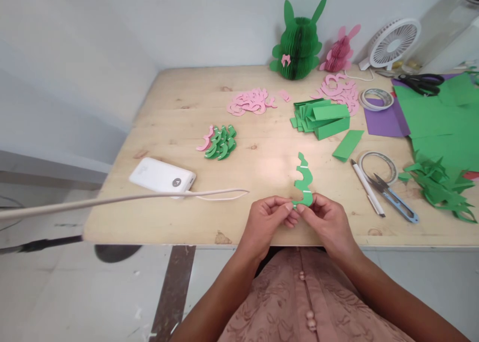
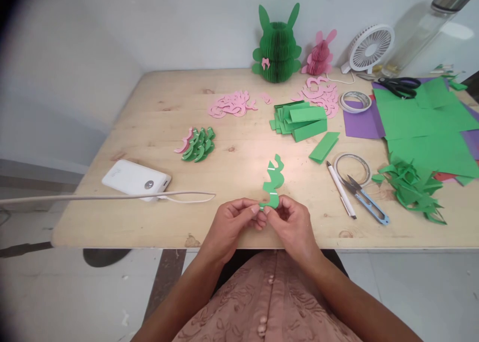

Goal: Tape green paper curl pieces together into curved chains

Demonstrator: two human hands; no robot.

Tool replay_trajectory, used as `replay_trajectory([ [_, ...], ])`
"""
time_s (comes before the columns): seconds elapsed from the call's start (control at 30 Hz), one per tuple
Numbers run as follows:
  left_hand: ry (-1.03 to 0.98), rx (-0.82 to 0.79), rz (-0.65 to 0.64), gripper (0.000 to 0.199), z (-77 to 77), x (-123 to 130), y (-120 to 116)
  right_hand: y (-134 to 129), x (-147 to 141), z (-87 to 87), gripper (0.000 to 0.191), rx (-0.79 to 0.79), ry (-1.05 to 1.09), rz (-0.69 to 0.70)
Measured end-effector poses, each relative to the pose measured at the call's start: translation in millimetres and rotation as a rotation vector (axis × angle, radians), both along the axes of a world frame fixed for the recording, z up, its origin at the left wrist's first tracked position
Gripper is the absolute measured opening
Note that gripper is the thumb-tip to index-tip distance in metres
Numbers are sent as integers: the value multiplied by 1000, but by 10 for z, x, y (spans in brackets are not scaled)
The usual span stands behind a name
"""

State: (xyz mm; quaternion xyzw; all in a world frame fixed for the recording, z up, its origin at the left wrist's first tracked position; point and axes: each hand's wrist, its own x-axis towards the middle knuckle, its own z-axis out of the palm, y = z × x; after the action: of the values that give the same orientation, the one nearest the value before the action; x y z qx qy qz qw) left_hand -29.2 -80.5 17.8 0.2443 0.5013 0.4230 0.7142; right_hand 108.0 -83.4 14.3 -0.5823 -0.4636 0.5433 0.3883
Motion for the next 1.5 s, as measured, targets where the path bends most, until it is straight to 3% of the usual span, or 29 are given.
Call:
replay_trajectory([
  [0.3,52,26,-2,21,-11,28,-30,4,-7,59,20,17,34,46],
  [0.53,130,90,-8,21,-1,-3,-73,13,28,-23,24,30,-2,62],
  [0.67,313,259,-22,32,-36,-46,-100,30,39,-37,23,20,-50,68],
  [0.8,529,421,-99,23,-52,-79,-99,70,7,-11,24,34,-74,80],
  [1.1,963,783,-100,18,-103,-172,-41,167,4,-62,29,-37,-68,177],
  [1.3,1125,820,-128,17,-178,-199,-19,160,151,-82,33,-8,-255,141],
  [1.5,1270,763,-127,19,-221,-184,7,131,229,-36,26,234,-442,82],
])
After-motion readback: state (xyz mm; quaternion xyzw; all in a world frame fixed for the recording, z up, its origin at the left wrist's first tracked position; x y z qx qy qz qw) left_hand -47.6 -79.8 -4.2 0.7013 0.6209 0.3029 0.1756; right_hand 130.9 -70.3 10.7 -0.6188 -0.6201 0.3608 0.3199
